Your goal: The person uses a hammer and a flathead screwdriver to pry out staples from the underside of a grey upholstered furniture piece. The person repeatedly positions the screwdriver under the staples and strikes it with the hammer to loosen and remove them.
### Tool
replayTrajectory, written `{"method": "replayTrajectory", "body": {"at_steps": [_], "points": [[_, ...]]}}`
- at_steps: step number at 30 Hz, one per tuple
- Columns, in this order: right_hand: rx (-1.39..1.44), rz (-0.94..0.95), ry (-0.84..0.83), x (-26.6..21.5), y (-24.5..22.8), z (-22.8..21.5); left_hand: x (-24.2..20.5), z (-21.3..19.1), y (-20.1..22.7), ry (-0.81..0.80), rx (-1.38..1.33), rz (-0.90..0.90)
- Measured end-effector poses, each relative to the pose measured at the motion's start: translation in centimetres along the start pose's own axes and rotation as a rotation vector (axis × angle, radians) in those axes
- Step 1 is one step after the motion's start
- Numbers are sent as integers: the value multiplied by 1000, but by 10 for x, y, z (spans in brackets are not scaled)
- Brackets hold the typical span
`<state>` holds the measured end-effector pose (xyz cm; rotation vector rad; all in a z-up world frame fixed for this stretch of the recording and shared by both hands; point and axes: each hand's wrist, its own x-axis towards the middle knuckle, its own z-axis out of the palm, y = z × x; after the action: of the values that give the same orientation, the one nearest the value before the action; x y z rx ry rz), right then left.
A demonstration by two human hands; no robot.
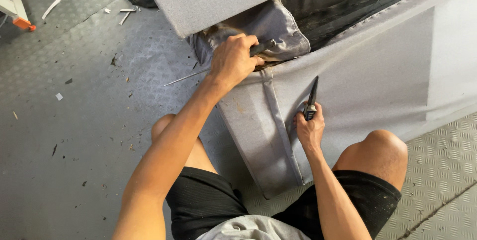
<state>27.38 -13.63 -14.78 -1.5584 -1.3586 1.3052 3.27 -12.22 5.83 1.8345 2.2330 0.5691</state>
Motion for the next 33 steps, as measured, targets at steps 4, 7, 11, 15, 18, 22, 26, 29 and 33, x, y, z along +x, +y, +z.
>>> {"method": "replayTrajectory", "body": {"at_steps": [4, 7, 11, 15, 18, 22, 26, 29, 33], "points": [[29, 4, -8, 0, 1, -1, 5, 4, -12, -39, 65, 185], [28, -14, -3, 1, -3, -1, 0, 11, -13, -100, 191, 314], [28, 7, 1, -2, -6, -1, -8, 8, -5, -211, 209, 199], [12, -7, 8, 2, 2, -1, -6, -8, 20, -42, 209, 247], [37, -1, 17, 9, 25, 3, -20, 0, 57, 164, 110, 590], [-285, -440, 88, 23, 65, 12, -52, 40, 117, 291, -221, 960], [81, -533, -163, 29, 95, 19, -66, 76, 139, 129, -140, 1029], [560, -391, -298, 26, 105, 21, -61, 94, 126, 154, -278, 1085], [889, -418, -218, 27, 99, 27, -50, 104, 106, 135, -278, 1091]]}}
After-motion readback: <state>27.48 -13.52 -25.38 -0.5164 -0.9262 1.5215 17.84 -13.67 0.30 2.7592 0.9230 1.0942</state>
